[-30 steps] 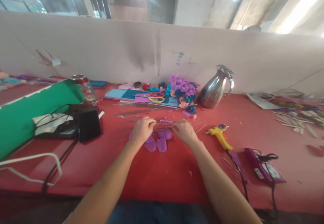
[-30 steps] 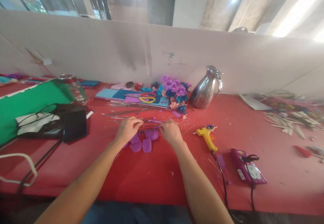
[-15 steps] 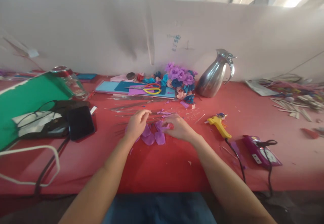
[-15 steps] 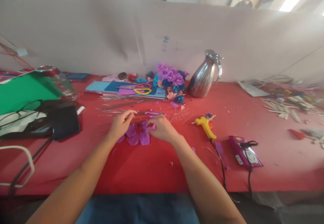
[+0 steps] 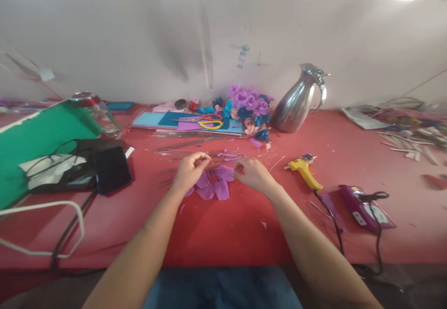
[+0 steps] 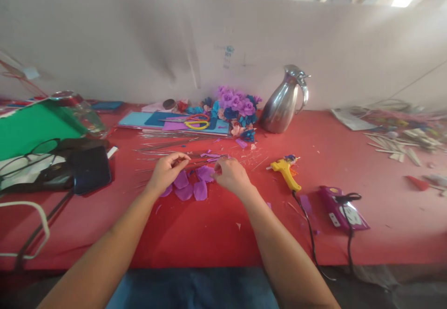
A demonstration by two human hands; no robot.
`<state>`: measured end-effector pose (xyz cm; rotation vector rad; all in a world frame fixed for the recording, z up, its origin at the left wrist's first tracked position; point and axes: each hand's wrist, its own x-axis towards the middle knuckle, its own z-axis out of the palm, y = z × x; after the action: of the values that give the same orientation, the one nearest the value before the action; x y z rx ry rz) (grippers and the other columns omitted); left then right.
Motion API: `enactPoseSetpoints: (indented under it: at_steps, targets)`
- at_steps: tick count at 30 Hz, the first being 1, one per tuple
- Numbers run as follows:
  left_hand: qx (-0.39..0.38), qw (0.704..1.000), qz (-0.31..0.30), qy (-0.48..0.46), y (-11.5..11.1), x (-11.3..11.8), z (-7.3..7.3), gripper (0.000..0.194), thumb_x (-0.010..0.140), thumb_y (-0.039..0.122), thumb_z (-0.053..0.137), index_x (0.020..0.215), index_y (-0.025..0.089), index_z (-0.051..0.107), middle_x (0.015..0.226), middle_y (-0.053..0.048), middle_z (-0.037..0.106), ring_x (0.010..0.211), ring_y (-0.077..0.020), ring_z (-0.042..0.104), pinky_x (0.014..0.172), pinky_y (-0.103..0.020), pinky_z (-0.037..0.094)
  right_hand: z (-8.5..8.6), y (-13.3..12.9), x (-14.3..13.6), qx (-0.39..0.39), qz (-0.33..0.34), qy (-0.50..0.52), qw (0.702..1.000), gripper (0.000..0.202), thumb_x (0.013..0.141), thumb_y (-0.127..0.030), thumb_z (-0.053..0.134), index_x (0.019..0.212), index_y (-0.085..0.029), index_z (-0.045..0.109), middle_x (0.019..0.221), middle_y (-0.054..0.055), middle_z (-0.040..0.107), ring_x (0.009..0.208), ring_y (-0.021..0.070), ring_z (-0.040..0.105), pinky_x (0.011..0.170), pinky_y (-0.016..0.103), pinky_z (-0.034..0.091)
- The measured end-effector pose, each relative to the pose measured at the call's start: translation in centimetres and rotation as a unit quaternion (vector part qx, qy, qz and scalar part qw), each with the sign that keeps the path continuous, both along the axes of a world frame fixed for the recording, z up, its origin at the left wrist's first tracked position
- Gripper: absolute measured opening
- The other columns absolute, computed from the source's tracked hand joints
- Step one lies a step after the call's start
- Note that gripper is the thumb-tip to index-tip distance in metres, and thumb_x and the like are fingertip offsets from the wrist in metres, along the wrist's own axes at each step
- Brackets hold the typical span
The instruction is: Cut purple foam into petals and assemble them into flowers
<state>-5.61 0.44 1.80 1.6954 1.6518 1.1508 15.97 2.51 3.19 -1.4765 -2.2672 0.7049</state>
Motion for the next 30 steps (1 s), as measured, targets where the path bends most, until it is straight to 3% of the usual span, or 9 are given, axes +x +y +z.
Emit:
enactPoseSetpoints:
  at_steps: [3, 10, 14, 18, 22, 26, 30]
  targets:
    - [-0.004, 0.999, 0.003, 0.039, -0.1, 0.2, 0.0, 0.015, 0.076, 0.031, 0.058, 0.079, 0.020, 0.068, 0.083, -0.002, 0.069, 0.062, -0.0140, 0.053, 0.064, -0.027, 0.042, -0.7, 0.3, 0.0, -0.032, 0.007, -0.023, 0.999, 0.005, 0.071, -0.019, 0.062, 0.070, -0.020, 0.067, 0.076, 0.003, 0.069, 0.074, 0.0165, 0.061, 0.063, 0.024, 0.038]
    - [0.038, 0.998, 0.006, 0.059, 0.0, 0.0, 0.2, 0.017, 0.078, 0.029, 0.056, 0.083, 0.020, 0.070, 0.096, -0.005, 0.070, 0.072, -0.0156, 0.059, 0.070, -0.029, 0.046, -0.7, 0.7, -0.2, -0.025, -0.009, 0.022, 0.999, 0.008, 0.072, -0.017, 0.058, 0.071, -0.019, 0.066, 0.071, 0.001, 0.067, 0.066, 0.0128, 0.058, 0.058, 0.022, 0.036]
    - [-0.027, 0.998, -0.033, 0.043, 0.6, 0.5, 1.0, 0.020, 0.076, 0.030, 0.059, 0.089, 0.021, 0.072, 0.102, -0.007, 0.071, 0.088, -0.0207, 0.063, 0.080, -0.032, 0.047, -1.4, 0.8, -0.2, -0.035, -0.013, 0.044, 0.998, 0.008, 0.067, -0.023, 0.065, 0.075, -0.021, 0.066, 0.069, -0.001, 0.066, 0.063, 0.0131, 0.058, 0.054, 0.021, 0.036]
    - [-0.087, 0.992, -0.084, 0.046, 1.4, 1.6, 1.8, 0.024, 0.078, 0.036, 0.058, 0.087, 0.021, 0.075, 0.099, -0.008, 0.073, 0.091, -0.0242, 0.064, 0.084, -0.036, 0.046, -1.7, 1.0, -0.3, -0.041, -0.003, 0.068, 0.997, 0.004, 0.065, -0.017, 0.064, 0.066, -0.021, 0.066, 0.067, -0.002, 0.066, 0.064, 0.0127, 0.058, 0.055, 0.022, 0.037]
    - [-0.095, 0.992, -0.067, -0.045, 1.7, 2.6, 1.6, 0.031, 0.080, 0.043, 0.057, 0.089, 0.018, 0.074, 0.096, -0.009, 0.074, 0.093, -0.0245, 0.065, 0.082, -0.035, 0.048, -1.5, 1.3, -0.3, -0.037, -0.013, 0.139, 0.989, 0.003, 0.066, -0.018, 0.061, 0.067, -0.019, 0.064, 0.067, -0.002, 0.065, 0.065, 0.0127, 0.057, 0.059, 0.022, 0.040]
    - [-0.115, 0.979, -0.091, -0.140, 1.2, 2.8, 1.4, 0.034, 0.069, 0.044, 0.071, 0.092, 0.019, 0.073, 0.093, -0.007, 0.073, 0.084, -0.0205, 0.065, 0.080, -0.032, 0.048, -1.5, 1.3, -0.6, -0.076, -0.024, 0.231, 0.970, 0.007, 0.064, -0.018, 0.060, 0.071, -0.018, 0.062, 0.062, -0.003, 0.061, 0.060, 0.0119, 0.056, 0.059, 0.023, 0.041]
    - [-0.131, 0.965, -0.058, -0.221, 0.7, 2.7, 1.4, 0.027, 0.059, 0.036, 0.079, 0.076, 0.016, 0.071, 0.077, -0.004, 0.070, 0.071, -0.0164, 0.062, 0.072, -0.030, 0.046, -0.7, 0.8, -1.1, -0.111, -0.047, 0.359, 0.926, 0.012, 0.065, -0.027, 0.063, 0.074, -0.018, 0.060, 0.065, -0.003, 0.060, 0.060, 0.0105, 0.052, 0.060, 0.024, 0.040]
